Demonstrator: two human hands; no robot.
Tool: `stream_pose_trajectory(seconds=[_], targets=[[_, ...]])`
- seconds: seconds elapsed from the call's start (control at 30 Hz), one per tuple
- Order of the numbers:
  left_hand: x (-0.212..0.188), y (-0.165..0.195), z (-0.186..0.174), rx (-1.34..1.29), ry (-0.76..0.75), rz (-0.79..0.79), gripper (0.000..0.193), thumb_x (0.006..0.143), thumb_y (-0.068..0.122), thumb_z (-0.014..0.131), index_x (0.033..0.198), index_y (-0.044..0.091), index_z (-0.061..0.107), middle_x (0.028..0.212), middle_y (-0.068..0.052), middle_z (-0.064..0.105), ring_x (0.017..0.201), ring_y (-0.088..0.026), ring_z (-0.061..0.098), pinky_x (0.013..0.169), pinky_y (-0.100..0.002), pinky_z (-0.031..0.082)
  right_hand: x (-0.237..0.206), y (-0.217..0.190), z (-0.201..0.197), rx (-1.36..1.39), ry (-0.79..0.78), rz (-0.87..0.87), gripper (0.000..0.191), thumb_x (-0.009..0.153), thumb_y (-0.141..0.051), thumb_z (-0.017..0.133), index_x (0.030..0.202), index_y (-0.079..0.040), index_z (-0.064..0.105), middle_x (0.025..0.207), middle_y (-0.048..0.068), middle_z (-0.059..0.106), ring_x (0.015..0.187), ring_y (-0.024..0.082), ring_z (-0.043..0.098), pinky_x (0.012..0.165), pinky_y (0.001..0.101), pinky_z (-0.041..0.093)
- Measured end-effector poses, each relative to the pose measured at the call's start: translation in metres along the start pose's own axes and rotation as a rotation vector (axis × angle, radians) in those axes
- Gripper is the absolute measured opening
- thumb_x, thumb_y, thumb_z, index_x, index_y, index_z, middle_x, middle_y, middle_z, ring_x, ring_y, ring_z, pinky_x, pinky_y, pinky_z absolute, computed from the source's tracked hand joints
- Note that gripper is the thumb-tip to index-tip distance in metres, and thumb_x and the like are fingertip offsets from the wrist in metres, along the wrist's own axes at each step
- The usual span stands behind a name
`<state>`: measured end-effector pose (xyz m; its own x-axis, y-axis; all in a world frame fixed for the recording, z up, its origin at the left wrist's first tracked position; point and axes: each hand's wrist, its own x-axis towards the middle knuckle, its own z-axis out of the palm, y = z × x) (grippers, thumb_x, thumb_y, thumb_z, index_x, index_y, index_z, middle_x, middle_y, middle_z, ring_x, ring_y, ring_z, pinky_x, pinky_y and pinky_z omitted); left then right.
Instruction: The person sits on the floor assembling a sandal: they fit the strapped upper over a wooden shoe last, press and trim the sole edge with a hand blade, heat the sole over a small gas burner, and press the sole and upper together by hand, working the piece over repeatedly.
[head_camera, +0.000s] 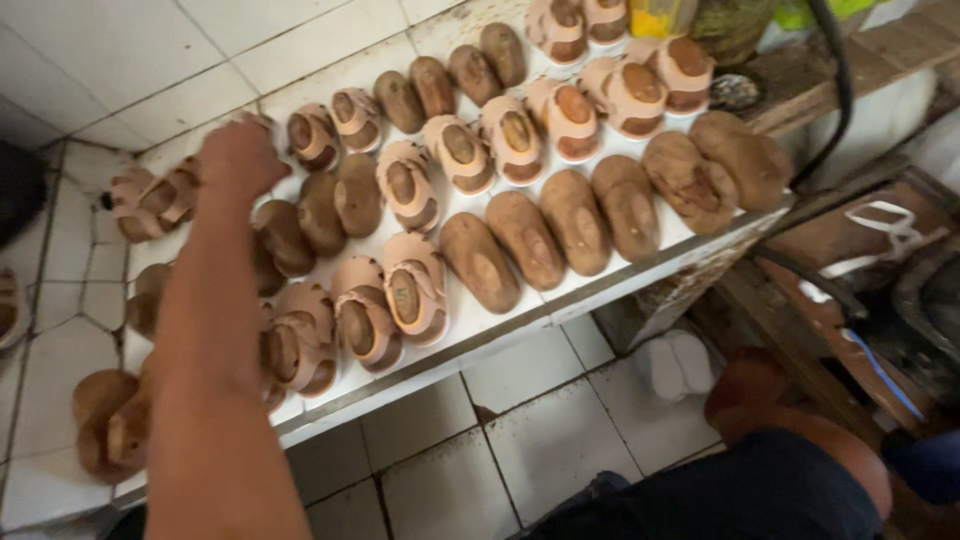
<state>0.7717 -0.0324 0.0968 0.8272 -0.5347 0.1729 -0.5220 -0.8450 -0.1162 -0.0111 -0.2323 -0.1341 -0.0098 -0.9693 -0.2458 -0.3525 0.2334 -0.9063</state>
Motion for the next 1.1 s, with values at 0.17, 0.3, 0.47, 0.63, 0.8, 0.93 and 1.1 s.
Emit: stream_pose_trajectory(seconds=[0.17,0.3,0.47,0.63,0.8,0.93,1.1], targets=[[-0.061,0.024,-0.096,-0.583,0.482,0.08,0.09,0.085,0.029,0.086,0.153,-0.012,0.043,0.111,-0.021,0.073,0.101,-0.031,0.073,0.087,-0.039,0.06,-0.005,-0.002,-0.017,0.033,-0.032,-0.154,0.064,0.089,-0.017,0.072,0.148,-0.003,0.053,0.141,0.016,0.065,0.127,0.022,0.065,0.107,0.0413,0.052],[-0.178,0.096,-0.153,-0.951,0.305,0.026,0.078,0.079,0.014,0.081,0.152,0.007,0.054,0.125,-0.012,0.071,0.108,-0.023,0.072,0.087,-0.042,0.062,-0.035,-0.06,-0.001,0.034,-0.149,-0.631,0.064,0.087,-0.015,0.075,0.147,-0.003,0.055,0.141,0.016,0.066,0.126,0.021,0.066,0.107,0.0402,0.052],[-0.289,0.227,-0.137,-1.062,-0.179,0.881,0.098,0.063,0.018,0.089,0.149,-0.003,0.047,0.144,-0.025,0.059,0.13,-0.037,0.06,0.108,-0.049,0.046,-0.078,-0.158,0.033,-0.214,-0.24,-1.266,0.093,0.074,-0.044,0.085,0.145,-0.005,0.038,0.153,0.021,0.04,0.14,0.04,0.043,0.117,0.0502,0.036],[-0.346,0.368,-0.055,-1.605,-1.112,0.942,0.08,0.097,0.034,0.078,0.161,0.0,0.042,0.123,-0.02,0.071,0.109,-0.024,0.07,0.097,-0.036,0.061,-0.063,-0.161,0.011,-0.349,-0.39,-1.061,0.074,0.073,-0.037,0.09,0.131,-0.009,0.054,0.133,0.016,0.061,0.124,0.034,0.06,0.106,0.0493,0.048],[-0.321,0.509,0.062,-1.563,-1.434,0.645,0.064,0.101,0.05,0.047,0.144,0.005,0.055,0.087,-0.02,0.077,0.061,-0.018,0.075,0.053,-0.03,0.061,-0.004,-0.095,-0.037,0.134,-0.151,-0.137,0.06,0.083,-0.029,0.081,0.134,-0.007,0.059,0.119,0.014,0.065,0.102,0.025,0.065,0.087,0.0398,0.057],[-0.306,0.595,0.179,-1.142,-0.818,0.848,0.047,0.096,0.034,0.067,0.132,0.005,0.062,0.099,-0.021,0.076,0.082,-0.032,0.074,0.068,-0.042,0.059,0.035,-0.042,-0.103,0.652,-0.237,0.019,0.067,0.097,-0.058,0.062,0.137,-0.006,0.05,0.121,0.018,0.061,0.103,0.029,0.064,0.085,0.0375,0.058],[-0.306,0.624,0.276,-0.133,-0.598,1.304,0.036,0.089,0.021,0.066,0.122,0.005,0.061,0.105,-0.022,0.069,0.099,-0.041,0.067,0.083,-0.054,0.054,0.071,0.026,-0.155,0.992,-0.082,0.099,0.072,0.115,-0.058,0.049,0.146,0.006,0.05,0.126,0.025,0.061,0.108,0.038,0.067,0.083,0.045,0.058]])
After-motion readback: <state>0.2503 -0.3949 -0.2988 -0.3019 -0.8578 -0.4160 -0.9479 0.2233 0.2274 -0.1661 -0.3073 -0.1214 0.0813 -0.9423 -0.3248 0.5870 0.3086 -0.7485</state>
